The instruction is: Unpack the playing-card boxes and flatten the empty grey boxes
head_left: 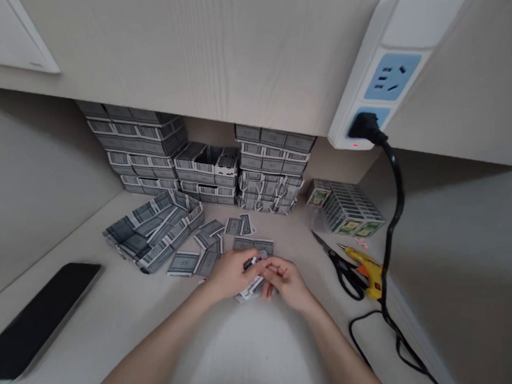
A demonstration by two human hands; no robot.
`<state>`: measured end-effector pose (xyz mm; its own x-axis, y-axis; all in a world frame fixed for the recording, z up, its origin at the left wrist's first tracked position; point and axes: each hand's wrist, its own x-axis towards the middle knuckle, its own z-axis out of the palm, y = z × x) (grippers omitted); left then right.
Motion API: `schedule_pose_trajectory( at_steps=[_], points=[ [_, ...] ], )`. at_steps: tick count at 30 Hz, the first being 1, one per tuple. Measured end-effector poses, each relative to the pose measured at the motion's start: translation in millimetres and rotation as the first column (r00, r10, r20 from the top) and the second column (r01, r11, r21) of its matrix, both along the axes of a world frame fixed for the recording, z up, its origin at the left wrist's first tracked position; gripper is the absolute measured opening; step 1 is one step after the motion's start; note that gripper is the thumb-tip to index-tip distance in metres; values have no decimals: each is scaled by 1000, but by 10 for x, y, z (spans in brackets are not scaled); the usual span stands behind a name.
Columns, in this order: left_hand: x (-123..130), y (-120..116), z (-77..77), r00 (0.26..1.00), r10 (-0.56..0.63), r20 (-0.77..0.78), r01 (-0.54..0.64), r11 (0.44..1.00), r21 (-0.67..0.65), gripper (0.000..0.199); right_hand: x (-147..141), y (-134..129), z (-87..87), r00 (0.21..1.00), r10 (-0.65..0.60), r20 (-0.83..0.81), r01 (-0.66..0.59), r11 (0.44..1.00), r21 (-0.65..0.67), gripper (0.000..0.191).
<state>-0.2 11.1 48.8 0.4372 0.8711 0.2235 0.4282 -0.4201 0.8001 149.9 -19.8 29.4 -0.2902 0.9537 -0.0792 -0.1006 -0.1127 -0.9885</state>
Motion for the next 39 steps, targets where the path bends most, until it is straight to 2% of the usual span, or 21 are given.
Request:
schedule_pose_trajectory(
  at_steps=[4,11,16,18,21,24,27,30,34,39],
  points=[
    [29,-2,-24,1000,-19,19,19,1000,-6,33,0,2,-4,1000,6,13,-7,1000,16,24],
    [61,-9,-63,990,-12,142,34,987,-157,37,23,14,-14,1000,0,-1,0,1000,9,23],
    [41,8,-58,966,-37,257,134,919,-370,39,13,-8,-16,1000,10,-29,-9,1000,5,25],
    [30,19,-55,959,-34,281,152,899,-411,40,7,-12,-23,1000,-9,-30,9,1000,14,25],
    [21,37,-65,961,15,276,92,925,-370,40,5,2,-36,998,-46,-32,46,999,18,27],
    [28,62,-89,949,109,297,-20,958,-286,33,17,34,-37,991,-129,-45,130,991,26,29],
    [46,92,-125,912,192,362,-89,955,-282,26,26,63,-22,967,-229,-112,234,971,39,29],
    [66,123,-178,876,246,415,-109,939,-326,26,14,77,-15,946,-279,-164,288,957,34,29],
    [66,169,-261,866,303,398,-152,918,-367,27,0,86,-62,943,-315,-111,320,947,27,32],
    [47,207,-342,883,286,371,-131,911,-390,28,55,117,-109,914,-403,-41,405,903,144,26]
  ],
)
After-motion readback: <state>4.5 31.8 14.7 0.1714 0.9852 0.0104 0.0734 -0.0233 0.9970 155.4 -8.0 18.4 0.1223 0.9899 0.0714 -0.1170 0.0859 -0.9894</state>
